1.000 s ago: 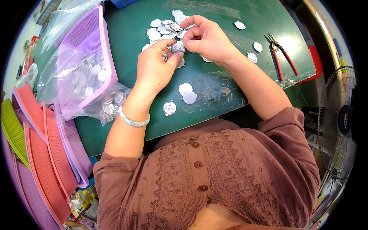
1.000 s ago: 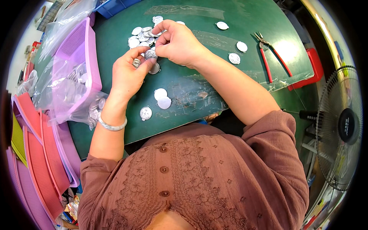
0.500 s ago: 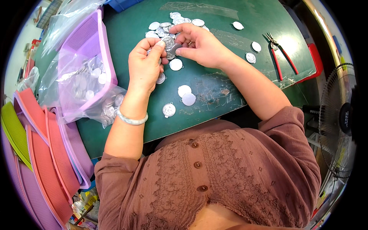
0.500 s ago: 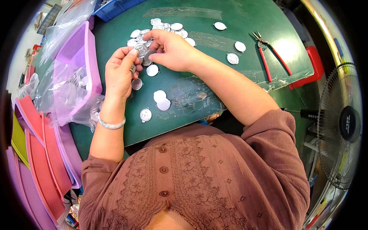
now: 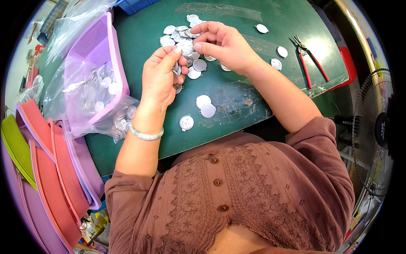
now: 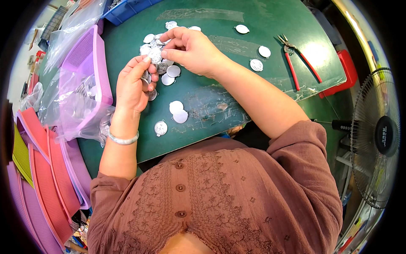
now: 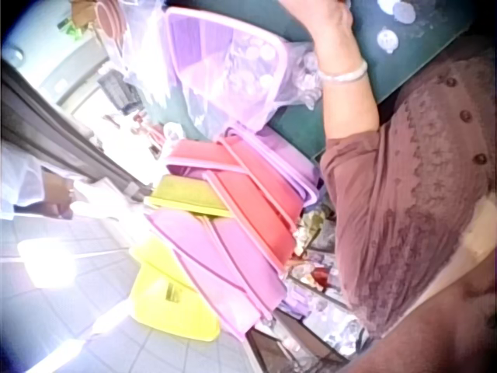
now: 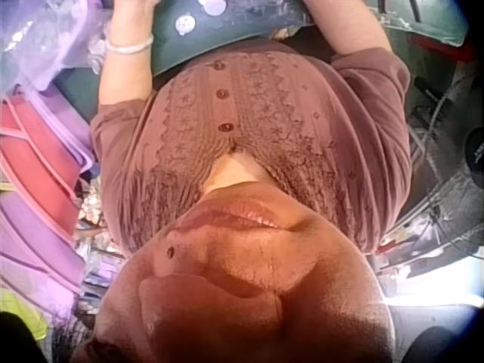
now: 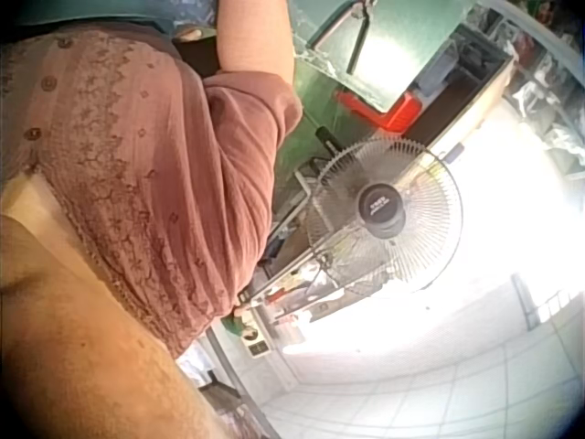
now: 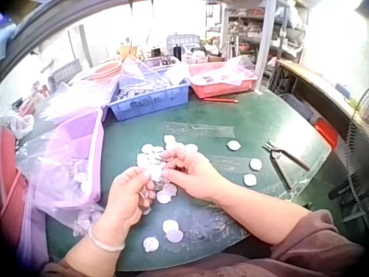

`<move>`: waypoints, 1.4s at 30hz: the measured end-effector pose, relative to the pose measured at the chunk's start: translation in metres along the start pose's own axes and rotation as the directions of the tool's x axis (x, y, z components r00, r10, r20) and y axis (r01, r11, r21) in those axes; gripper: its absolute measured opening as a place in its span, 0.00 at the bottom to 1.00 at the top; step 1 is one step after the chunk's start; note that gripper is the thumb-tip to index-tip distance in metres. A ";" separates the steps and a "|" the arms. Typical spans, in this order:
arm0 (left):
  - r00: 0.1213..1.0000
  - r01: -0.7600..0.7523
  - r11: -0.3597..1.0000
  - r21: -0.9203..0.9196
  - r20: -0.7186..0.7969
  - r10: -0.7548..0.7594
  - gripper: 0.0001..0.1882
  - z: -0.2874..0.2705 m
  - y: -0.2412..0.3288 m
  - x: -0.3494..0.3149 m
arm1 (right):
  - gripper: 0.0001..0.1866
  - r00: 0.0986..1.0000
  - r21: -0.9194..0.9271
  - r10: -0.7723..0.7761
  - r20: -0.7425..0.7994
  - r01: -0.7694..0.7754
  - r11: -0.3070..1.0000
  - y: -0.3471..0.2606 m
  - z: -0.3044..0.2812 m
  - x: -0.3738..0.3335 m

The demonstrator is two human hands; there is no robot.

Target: The person assembles small round metal discs by hand, picking them from a pile and pressing them together. They use pliers to crimp the edges of some discs, then place the finished pieces into a purple basket. The process is repeated continuously throughout the clip.

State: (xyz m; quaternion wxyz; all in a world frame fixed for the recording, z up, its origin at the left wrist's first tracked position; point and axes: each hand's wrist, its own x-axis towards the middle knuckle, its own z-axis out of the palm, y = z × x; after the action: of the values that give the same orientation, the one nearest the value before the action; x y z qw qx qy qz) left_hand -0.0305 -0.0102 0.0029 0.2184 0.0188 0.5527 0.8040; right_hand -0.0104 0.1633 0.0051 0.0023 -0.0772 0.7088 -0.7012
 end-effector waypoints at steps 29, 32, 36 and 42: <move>0.996 -0.051 0.999 0.011 0.070 0.050 0.14 0.008 0.001 -0.006 | 0.17 0.982 0.016 -0.179 0.063 0.178 0.984 -0.004 -0.003 -0.004; 0.997 -0.051 0.999 0.013 0.051 0.050 0.11 0.007 -0.001 -0.004 | 0.17 0.985 -0.048 -0.162 0.059 0.164 0.985 -0.003 -0.003 -0.004; 1.000 -0.026 0.999 -0.043 0.000 0.026 0.07 0.002 -0.001 0.000 | 0.20 0.965 -0.432 -0.187 0.184 0.251 0.866 0.004 -0.012 -0.002; 1.000 0.027 0.991 -0.133 -0.010 -0.029 0.06 -0.002 0.000 0.002 | 0.21 0.932 -0.699 -0.119 0.343 0.338 0.630 -0.001 -0.005 -0.006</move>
State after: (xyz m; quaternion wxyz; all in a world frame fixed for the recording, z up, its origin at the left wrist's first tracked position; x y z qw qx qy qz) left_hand -0.0326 -0.0111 0.0015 0.2272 -0.0084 0.4995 0.8360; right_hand -0.0051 0.1685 0.0054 -0.0249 -0.2540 0.9106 -0.3252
